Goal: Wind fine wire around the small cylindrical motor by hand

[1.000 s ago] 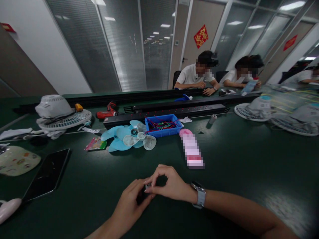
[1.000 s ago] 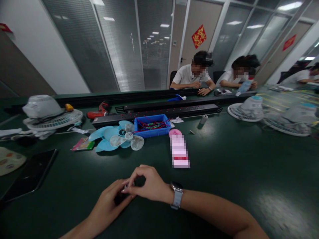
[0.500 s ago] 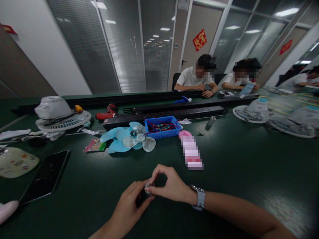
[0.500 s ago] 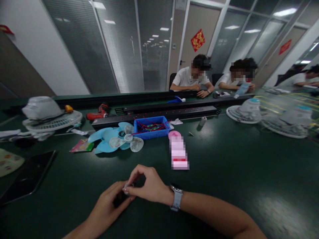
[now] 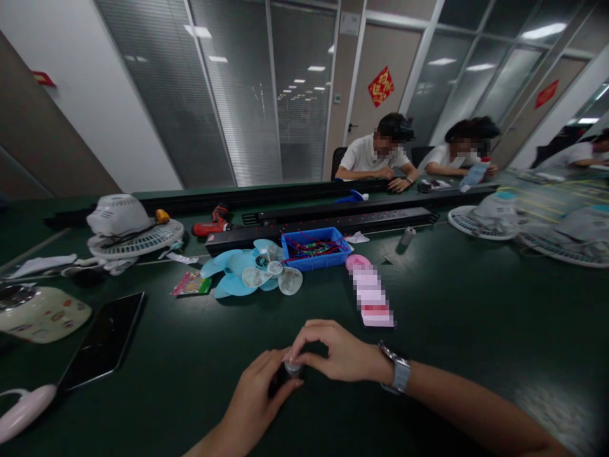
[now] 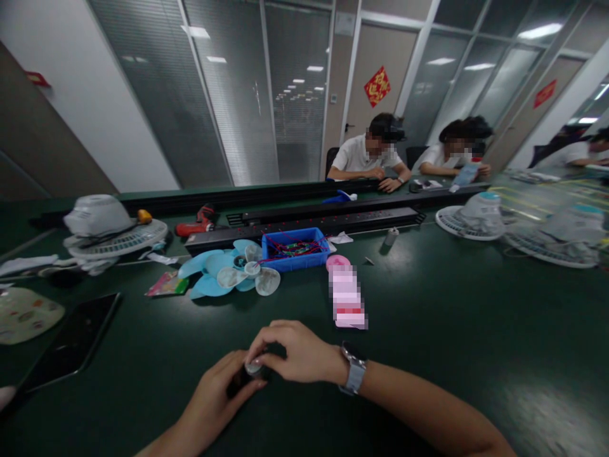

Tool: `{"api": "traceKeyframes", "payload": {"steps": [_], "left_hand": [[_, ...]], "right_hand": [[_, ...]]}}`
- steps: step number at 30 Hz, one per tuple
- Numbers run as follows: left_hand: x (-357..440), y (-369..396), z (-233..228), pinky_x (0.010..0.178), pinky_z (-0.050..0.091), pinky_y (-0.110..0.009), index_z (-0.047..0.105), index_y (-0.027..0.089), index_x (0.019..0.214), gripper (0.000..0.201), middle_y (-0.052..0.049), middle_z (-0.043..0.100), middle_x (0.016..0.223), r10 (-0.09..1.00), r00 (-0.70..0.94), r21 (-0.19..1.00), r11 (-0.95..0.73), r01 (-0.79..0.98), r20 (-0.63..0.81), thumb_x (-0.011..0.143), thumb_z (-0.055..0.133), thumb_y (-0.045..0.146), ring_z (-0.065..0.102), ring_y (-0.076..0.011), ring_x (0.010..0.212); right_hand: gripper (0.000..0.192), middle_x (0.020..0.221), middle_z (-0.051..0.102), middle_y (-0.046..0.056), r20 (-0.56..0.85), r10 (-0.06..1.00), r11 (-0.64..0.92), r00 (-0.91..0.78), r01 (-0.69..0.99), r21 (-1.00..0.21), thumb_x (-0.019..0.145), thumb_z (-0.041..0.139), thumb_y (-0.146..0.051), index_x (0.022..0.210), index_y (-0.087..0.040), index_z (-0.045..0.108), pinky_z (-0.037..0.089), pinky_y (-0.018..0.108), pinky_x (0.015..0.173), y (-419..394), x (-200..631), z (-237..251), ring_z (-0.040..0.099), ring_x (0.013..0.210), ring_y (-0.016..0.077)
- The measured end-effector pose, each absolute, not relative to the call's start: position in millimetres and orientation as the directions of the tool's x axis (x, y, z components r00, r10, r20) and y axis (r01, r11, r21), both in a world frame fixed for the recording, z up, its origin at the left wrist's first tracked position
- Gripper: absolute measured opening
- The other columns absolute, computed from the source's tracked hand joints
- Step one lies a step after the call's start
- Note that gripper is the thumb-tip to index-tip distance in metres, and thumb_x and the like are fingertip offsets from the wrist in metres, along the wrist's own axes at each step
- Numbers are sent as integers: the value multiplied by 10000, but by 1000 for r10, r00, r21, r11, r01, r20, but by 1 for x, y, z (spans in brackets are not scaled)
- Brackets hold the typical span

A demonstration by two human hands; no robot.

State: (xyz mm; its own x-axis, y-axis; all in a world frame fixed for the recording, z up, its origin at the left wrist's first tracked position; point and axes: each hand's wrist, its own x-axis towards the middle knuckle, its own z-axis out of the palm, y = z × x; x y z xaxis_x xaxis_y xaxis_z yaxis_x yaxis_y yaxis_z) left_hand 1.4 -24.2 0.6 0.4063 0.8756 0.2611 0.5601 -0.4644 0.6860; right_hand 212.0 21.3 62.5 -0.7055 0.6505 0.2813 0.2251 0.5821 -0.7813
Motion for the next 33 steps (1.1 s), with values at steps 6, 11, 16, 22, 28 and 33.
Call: {"api": "traceKeyframes", "payload": {"steps": [6,11,16,22,28,33], "left_hand": [[0,-22,-2,669,558,-324,673,197,1024,201,-49,701,864,859,431,663,-496,561,278,836,742,185,673,-236,746],[-1,-22,-2,709,569,-334,672,212,1048,211,-54,718,923,852,437,675,-504,539,287,847,733,196,686,-240,800],[0,-22,1,685,577,-313,666,218,1110,245,-55,726,940,854,424,683,-505,528,304,871,709,251,688,-223,774],[1,-23,3,652,571,-287,683,221,1063,185,-50,722,896,864,416,676,-487,553,283,885,689,273,680,-219,762],[0,-23,2,674,567,-292,679,221,1053,190,-50,720,917,869,416,686,-474,551,267,867,709,245,678,-225,790],[0,-23,2,717,561,-311,668,229,1070,208,-42,709,917,868,422,695,-473,541,261,866,707,226,671,-226,801]], "right_hand": [[172,908,751,21,314,699,545,-643,194,-816,775,812,-271,871,-171,709,491,251,805,19,207,55,681,851,149],[97,816,748,0,317,735,518,-600,194,-833,780,795,-171,771,-171,699,483,236,765,18,206,50,683,802,140],[84,800,743,2,324,759,503,-565,192,-843,810,767,-168,763,-169,698,487,228,738,18,205,48,686,778,134],[121,867,757,6,399,712,591,-578,186,-785,857,684,-93,783,-187,702,496,258,817,14,205,54,685,837,142],[94,878,753,1,379,708,585,-596,195,-787,861,684,-117,810,-196,688,499,267,824,14,205,56,693,832,145],[45,866,736,8,346,724,554,-597,204,-807,851,719,-173,829,-181,680,500,255,802,15,205,54,681,829,145]]}}
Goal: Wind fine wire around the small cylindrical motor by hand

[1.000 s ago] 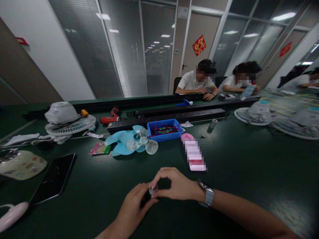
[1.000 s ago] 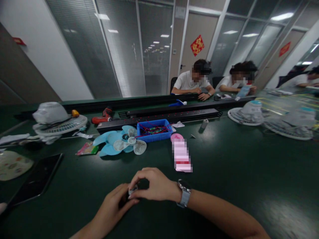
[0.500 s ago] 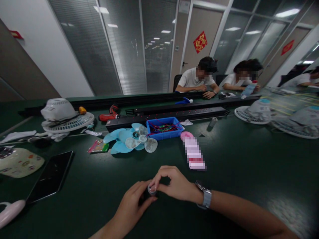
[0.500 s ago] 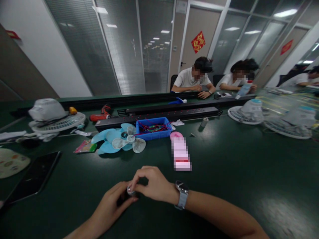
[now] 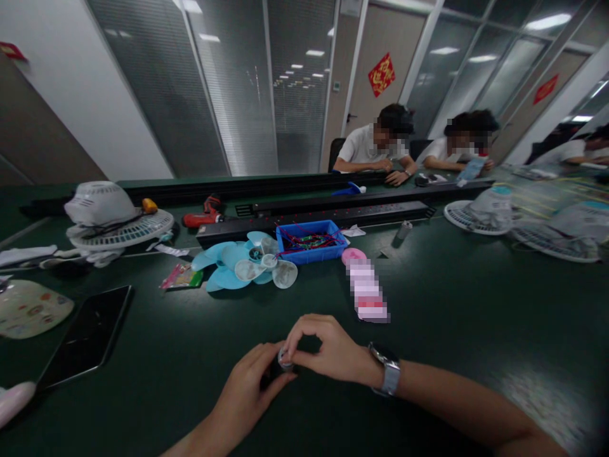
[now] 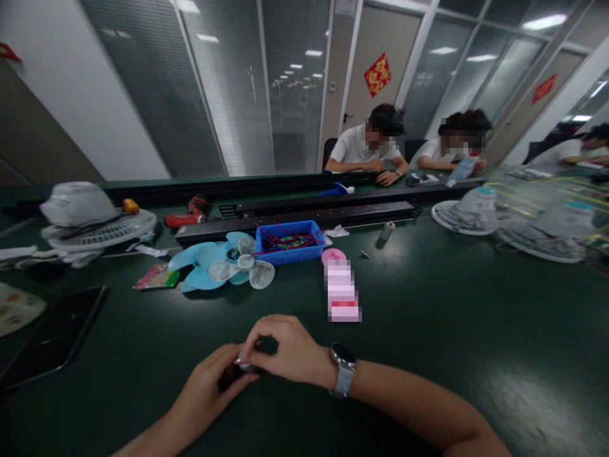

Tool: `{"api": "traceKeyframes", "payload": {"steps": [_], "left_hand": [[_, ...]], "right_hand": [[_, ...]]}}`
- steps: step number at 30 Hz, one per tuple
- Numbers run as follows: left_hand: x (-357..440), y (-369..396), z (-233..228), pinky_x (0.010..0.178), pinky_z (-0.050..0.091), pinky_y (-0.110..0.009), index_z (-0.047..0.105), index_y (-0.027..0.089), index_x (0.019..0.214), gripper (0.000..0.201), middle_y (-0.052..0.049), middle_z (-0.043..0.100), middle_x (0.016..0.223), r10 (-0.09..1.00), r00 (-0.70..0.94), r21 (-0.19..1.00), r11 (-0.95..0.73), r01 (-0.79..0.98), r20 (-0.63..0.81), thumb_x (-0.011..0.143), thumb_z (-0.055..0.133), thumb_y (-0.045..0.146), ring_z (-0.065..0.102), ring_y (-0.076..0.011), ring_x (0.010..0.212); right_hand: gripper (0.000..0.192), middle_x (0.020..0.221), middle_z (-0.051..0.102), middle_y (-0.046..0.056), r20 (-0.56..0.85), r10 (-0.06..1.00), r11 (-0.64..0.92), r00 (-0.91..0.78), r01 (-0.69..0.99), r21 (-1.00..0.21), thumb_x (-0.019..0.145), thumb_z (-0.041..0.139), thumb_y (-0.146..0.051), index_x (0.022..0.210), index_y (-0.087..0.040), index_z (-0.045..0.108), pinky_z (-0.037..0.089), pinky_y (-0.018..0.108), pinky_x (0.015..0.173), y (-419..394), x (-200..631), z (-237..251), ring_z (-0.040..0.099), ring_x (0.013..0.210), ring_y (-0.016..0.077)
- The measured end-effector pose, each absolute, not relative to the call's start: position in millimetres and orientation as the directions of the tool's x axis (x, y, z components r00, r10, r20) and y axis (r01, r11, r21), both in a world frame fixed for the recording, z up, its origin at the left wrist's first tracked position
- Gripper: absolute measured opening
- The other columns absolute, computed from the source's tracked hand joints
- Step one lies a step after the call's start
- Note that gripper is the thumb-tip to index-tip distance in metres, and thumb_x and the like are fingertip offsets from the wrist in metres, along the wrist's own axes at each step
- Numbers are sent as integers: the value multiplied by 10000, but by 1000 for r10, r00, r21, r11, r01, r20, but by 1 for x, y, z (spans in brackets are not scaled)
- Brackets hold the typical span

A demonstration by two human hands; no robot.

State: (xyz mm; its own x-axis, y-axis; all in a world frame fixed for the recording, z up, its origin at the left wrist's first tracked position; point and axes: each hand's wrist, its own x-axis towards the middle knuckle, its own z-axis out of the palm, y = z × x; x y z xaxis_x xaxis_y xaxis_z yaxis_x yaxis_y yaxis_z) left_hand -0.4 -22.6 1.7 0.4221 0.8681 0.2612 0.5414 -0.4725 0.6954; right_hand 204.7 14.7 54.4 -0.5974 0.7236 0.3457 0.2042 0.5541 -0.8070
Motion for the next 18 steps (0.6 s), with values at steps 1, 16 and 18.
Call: {"api": "traceKeyframes", "payload": {"steps": [1,16,18], "left_hand": [[-1,-23,2,711,558,-309,666,231,1073,209,-39,707,911,869,424,699,-469,540,256,869,704,224,669,-224,793],[0,-23,3,699,568,-304,672,232,1090,205,-46,718,902,868,419,703,-472,531,266,887,681,263,677,-222,783],[-1,-23,1,701,572,-304,672,233,1092,215,-44,722,905,869,414,703,-473,530,272,880,690,258,683,-223,789]], "right_hand": [[48,863,731,9,344,725,552,-597,205,-808,848,723,-177,828,-178,679,499,254,798,15,205,54,678,826,145],[63,882,724,5,327,725,563,-607,247,-788,837,731,-210,855,-192,673,499,259,799,16,206,55,676,832,145],[61,895,738,4,330,714,579,-617,256,-774,839,729,-219,864,-198,677,498,269,811,17,207,55,681,836,149]]}}
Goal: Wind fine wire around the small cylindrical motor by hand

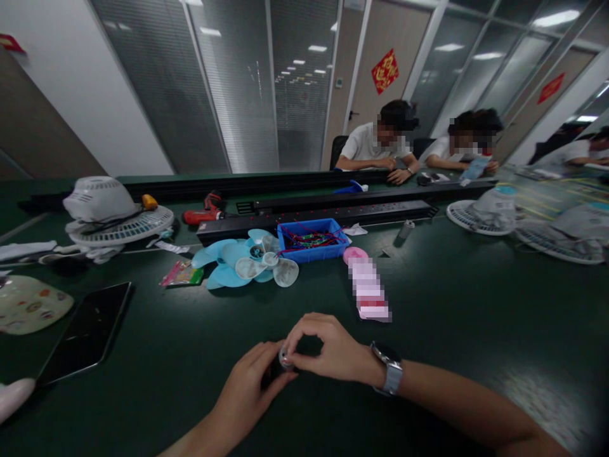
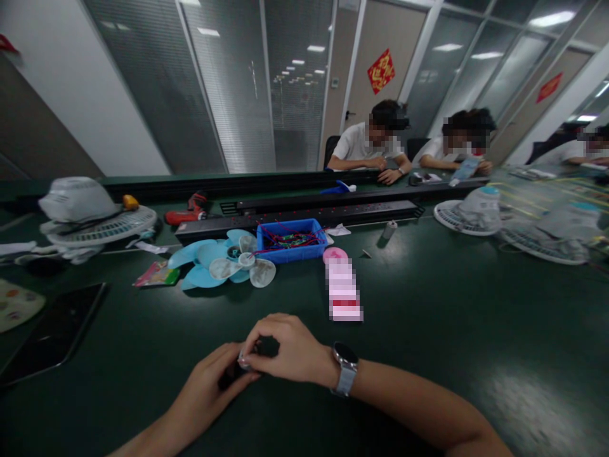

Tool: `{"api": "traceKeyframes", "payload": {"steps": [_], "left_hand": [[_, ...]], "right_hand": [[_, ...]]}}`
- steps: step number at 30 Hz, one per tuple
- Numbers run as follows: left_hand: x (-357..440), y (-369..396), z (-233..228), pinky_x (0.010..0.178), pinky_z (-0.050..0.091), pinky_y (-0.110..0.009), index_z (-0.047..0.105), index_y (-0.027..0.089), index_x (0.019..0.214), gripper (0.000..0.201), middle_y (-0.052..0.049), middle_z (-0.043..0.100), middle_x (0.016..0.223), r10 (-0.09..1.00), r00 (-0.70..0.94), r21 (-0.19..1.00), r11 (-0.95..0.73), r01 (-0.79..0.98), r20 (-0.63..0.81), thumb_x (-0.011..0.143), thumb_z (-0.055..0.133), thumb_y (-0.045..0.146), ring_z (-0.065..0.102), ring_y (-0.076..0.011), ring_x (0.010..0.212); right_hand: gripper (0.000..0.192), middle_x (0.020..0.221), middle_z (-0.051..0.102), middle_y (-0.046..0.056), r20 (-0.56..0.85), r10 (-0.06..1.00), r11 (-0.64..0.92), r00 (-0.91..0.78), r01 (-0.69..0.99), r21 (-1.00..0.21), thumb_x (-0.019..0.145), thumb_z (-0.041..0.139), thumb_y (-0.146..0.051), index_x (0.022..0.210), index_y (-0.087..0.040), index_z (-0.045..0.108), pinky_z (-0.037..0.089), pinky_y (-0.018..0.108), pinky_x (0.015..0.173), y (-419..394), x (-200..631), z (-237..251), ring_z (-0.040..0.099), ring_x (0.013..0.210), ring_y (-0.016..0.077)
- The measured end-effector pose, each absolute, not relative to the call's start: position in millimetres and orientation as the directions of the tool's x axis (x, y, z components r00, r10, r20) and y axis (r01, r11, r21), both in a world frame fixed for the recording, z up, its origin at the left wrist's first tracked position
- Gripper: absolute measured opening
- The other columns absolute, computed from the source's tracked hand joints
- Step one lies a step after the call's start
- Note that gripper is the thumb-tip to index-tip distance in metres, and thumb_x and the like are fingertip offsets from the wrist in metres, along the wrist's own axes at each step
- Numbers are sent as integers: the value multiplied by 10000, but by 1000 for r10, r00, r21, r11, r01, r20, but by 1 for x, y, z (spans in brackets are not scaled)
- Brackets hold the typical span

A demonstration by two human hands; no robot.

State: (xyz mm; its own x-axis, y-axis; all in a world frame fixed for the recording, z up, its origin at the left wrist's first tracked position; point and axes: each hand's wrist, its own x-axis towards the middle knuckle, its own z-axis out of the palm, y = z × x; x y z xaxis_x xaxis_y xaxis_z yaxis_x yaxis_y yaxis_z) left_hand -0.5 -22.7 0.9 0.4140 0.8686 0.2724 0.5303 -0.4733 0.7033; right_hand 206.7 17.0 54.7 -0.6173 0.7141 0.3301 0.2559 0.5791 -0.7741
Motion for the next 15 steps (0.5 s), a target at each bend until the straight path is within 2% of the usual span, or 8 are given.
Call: {"api": "traceKeyframes", "payload": {"steps": [5,8,11,13,15], "left_hand": [[0,-23,-1,760,578,-321,673,237,1094,237,-44,727,953,863,414,701,-487,521,290,861,711,219,693,-229,847],[0,-23,1,717,584,-307,684,235,1090,226,-47,729,931,865,410,686,-486,542,288,866,711,241,692,-227,814],[-1,-23,3,644,582,-281,683,237,1129,265,-42,728,888,869,406,672,-481,562,282,871,712,290,680,-210,728],[-2,-23,3,609,578,-264,666,249,1187,324,-44,734,914,867,411,671,-483,562,281,874,710,319,676,-200,698],[-2,-23,1,590,576,-250,647,267,1233,365,-47,740,963,864,417,672,-489,556,283,878,707,326,679,-196,696]], "right_hand": [[33,900,756,-5,362,682,628,-636,254,-735,840,733,-200,853,-211,705,491,278,823,17,207,53,691,843,149],[60,880,759,-4,392,675,638,-625,230,-735,835,725,-155,820,-211,712,498,281,814,17,208,56,699,837,149],[42,894,760,16,372,767,538,-523,208,-817,849,724,-213,822,-198,695,529,297,820,24,211,61,718,865,165],[112,921,757,36,332,867,428,-373,215,-878,860,715,-283,842,-184,665,545,323,851,36,215,61,726,919,183],[128,952,751,54,314,920,373,-235,275,-886,878,682,-294,853,-177,638,543,347,883,50,219,55,720,962,192]]}}
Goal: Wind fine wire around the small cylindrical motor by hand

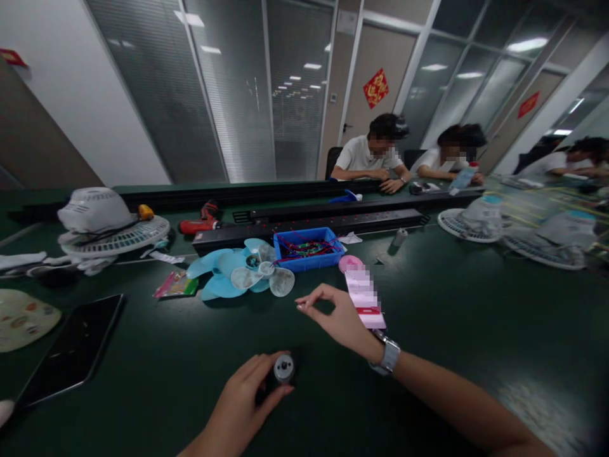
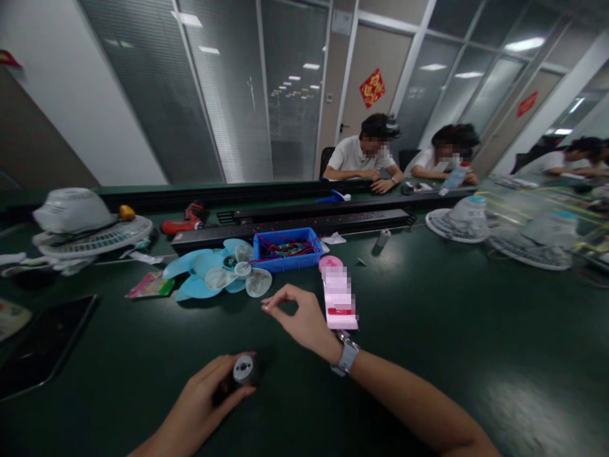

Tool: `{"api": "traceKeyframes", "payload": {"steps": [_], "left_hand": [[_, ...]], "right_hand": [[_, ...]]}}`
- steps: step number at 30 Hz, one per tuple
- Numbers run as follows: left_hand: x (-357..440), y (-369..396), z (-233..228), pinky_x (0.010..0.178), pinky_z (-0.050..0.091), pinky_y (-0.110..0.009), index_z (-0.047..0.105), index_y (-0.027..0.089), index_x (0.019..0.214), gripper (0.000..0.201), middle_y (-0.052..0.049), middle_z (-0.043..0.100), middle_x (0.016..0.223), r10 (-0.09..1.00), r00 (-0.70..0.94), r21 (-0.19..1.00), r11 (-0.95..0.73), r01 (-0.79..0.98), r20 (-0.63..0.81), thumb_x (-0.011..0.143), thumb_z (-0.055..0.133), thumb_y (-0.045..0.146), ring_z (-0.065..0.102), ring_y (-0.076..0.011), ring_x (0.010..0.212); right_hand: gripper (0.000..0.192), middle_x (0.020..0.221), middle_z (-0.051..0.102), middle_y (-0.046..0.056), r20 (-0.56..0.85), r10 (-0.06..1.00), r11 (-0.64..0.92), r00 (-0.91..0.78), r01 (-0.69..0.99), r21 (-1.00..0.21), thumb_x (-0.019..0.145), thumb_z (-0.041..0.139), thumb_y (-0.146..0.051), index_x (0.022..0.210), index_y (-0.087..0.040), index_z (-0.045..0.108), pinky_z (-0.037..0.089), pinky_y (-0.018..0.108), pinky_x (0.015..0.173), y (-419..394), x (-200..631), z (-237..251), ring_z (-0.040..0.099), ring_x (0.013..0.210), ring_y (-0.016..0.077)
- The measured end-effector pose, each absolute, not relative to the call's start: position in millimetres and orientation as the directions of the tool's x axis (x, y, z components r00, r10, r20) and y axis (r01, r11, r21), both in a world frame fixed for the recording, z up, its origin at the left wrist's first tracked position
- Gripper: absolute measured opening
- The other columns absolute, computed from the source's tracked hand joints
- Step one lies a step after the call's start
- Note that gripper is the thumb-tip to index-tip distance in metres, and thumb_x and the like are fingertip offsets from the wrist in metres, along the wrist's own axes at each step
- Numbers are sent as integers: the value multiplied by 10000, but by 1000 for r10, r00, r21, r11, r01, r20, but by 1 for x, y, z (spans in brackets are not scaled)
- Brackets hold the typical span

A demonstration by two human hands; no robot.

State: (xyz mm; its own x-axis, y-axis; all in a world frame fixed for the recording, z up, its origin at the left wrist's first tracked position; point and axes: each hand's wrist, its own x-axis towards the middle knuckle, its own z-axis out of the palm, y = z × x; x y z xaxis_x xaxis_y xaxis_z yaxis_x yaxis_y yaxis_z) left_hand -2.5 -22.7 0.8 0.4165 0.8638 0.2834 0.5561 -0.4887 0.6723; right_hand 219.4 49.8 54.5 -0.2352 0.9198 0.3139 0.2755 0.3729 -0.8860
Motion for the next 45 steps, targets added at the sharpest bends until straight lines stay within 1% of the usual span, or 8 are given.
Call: {"api": "traceKeyframes", "payload": {"steps": [5,13,20,27,36,41,43,45], "left_hand": [[-3,-21,-9,618,585,-249,638,298,1248,393,-25,743,960,861,411,669,-497,553,300,865,723,316,675,-187,681],[-4,-20,-10,616,576,-246,636,300,1254,401,-26,734,949,868,415,674,-481,561,274,862,721,299,659,-178,659],[-3,-20,-9,633,577,-257,632,284,1254,389,-35,729,940,858,427,666,-498,555,285,877,713,333,662,-186,681],[-4,-20,-13,640,581,-268,624,282,1259,394,-29,722,938,860,424,660,-495,564,283,878,712,324,642,-176,648],[-4,-20,-8,619,570,-255,616,269,1261,398,-38,728,992,852,436,651,-508,563,288,876,714,281,674,-201,731],[-1,-21,-1,591,553,-257,646,231,1196,361,-39,724,929,859,431,654,-497,570,277,848,741,235,658,-195,682],[0,-22,0,629,555,-274,664,219,1135,310,-36,721,900,857,428,657,-502,563,288,836,747,204,664,-208,720],[0,-23,0,678,559,-291,670,215,1093,265,-38,718,908,853,432,671,-505,543,292,839,737,177,673,-222,782]], "right_hand": [[15,945,756,59,288,935,351,-207,415,-840,863,658,-157,872,-168,659,551,358,856,75,228,25,724,923,200],[133,941,745,43,302,937,346,-175,584,-734,849,627,-58,839,-179,680,515,361,878,85,238,9,707,947,210],[167,955,756,19,323,926,367,-193,651,-665,844,648,-58,826,-211,710,478,367,896,82,241,14,679,981,215],[149,1020,749,23,333,926,363,-178,664,-653,826,690,-82,855,-225,721,477,368,916,79,241,14,669,1022,225],[133,921,766,28,345,922,380,-176,576,-724,858,668,-93,795,-201,713,519,380,866,72,236,29,714,925,225],[42,988,757,-34,358,854,495,-376,378,-782,877,698,-192,889,-231,703,530,250,904,26,218,65,711,972,130],[100,976,760,-21,387,792,549,-471,275,-789,861,707,-140,923,-218,705,522,250,903,9,212,73,712,960,132],[111,934,762,-13,381,757,571,-531,252,-782,846,721,-123,918,-207,708,520,251,868,0,208,73,716,906,137]]}}
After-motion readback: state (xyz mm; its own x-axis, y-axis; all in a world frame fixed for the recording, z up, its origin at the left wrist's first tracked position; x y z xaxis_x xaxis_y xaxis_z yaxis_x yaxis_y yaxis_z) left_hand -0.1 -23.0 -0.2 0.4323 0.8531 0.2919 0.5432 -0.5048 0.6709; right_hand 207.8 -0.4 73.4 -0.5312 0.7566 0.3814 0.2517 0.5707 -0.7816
